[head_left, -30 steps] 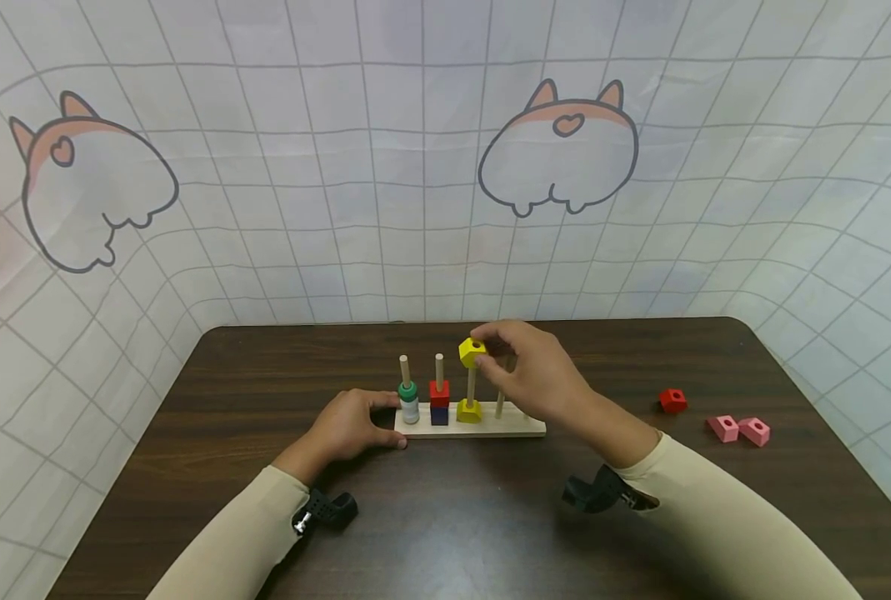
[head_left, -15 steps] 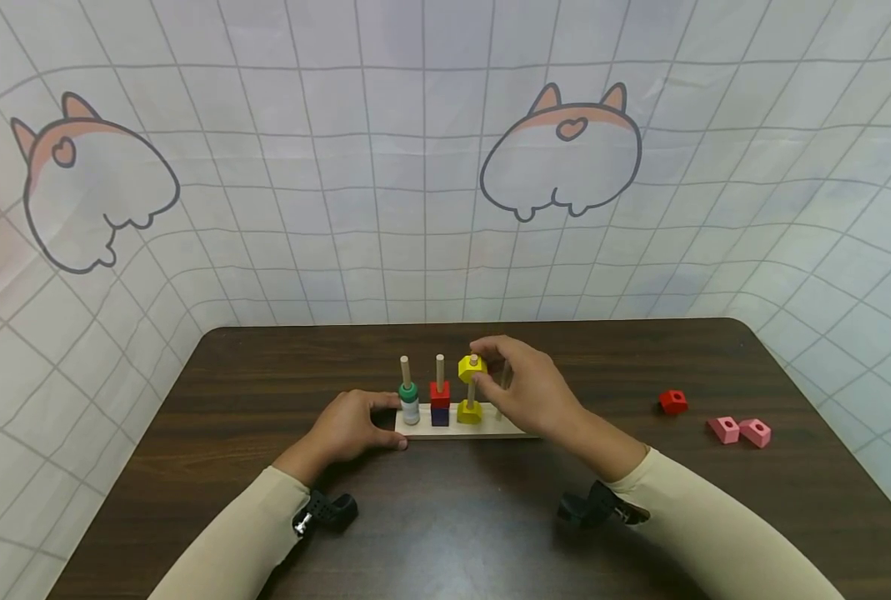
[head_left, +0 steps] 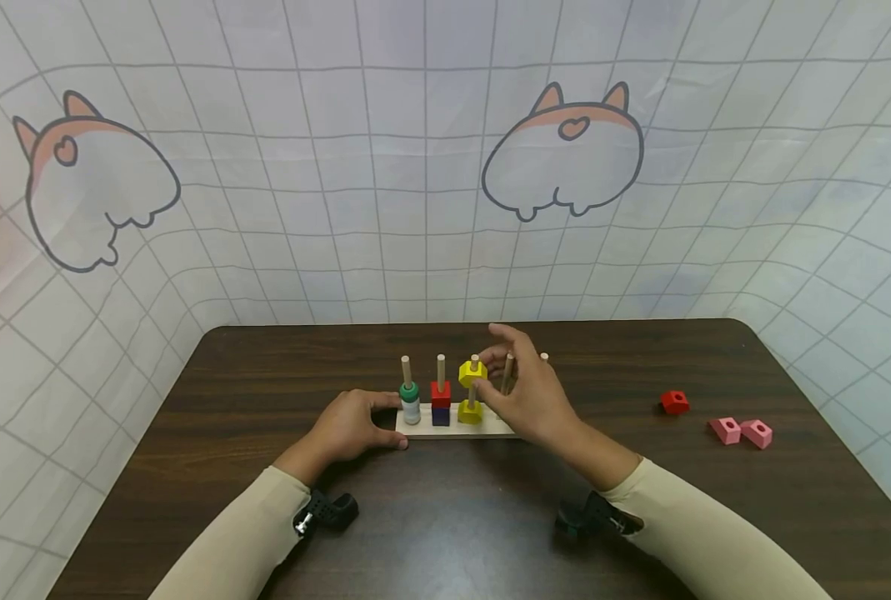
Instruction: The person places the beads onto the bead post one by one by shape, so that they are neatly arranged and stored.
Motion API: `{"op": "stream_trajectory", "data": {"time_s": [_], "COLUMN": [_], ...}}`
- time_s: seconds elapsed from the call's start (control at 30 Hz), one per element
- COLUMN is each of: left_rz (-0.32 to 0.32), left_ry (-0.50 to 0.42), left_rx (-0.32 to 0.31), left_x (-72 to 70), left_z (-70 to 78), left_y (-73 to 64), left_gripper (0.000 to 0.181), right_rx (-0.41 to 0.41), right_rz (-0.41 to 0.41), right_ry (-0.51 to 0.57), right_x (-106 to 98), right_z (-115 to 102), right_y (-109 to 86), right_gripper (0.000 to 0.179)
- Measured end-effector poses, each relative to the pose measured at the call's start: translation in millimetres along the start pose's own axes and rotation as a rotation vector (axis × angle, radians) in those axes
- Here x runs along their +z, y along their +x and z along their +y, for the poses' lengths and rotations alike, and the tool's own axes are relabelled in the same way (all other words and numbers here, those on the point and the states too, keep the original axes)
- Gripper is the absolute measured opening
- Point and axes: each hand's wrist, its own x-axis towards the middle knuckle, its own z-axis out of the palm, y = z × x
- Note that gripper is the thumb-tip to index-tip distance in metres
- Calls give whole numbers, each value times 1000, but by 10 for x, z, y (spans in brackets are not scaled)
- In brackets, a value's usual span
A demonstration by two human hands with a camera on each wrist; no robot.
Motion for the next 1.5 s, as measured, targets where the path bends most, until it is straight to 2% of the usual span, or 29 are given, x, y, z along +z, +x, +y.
{"op": "stream_trajectory", "data": {"time_s": [0.33, 0.5, 0.77, 1.0, 1.27, 1.5], "left_rz": [1, -2, -5, -5, 0, 0], "left_ry": [-6, -9, -9, -3, 6, 15], "left_rx": [-1, 3, -10, -10, -10, -6], "left_x": [-5, -12, -17, -18, -9, -8], "left_z": [9, 17, 28, 34, 32, 41], "left_y": [-7, -6, -6, -10, -10, -12], "left_gripper": [63, 62, 61, 61, 61, 61], "right_rx": [72, 95, 49, 41, -71, -130], "right_rz": [-48, -74, -71, -107, -206, -223], "right_ry": [18, 15, 9, 1, -74, -94], "right_x": [124, 185, 204, 75, -148, -344], "right_z": [153, 220, 284, 215, 277, 377], "right_y": [-105, -147, -189, -290, -443, -526], "right_gripper": [96, 91, 87, 90, 83, 75]}}
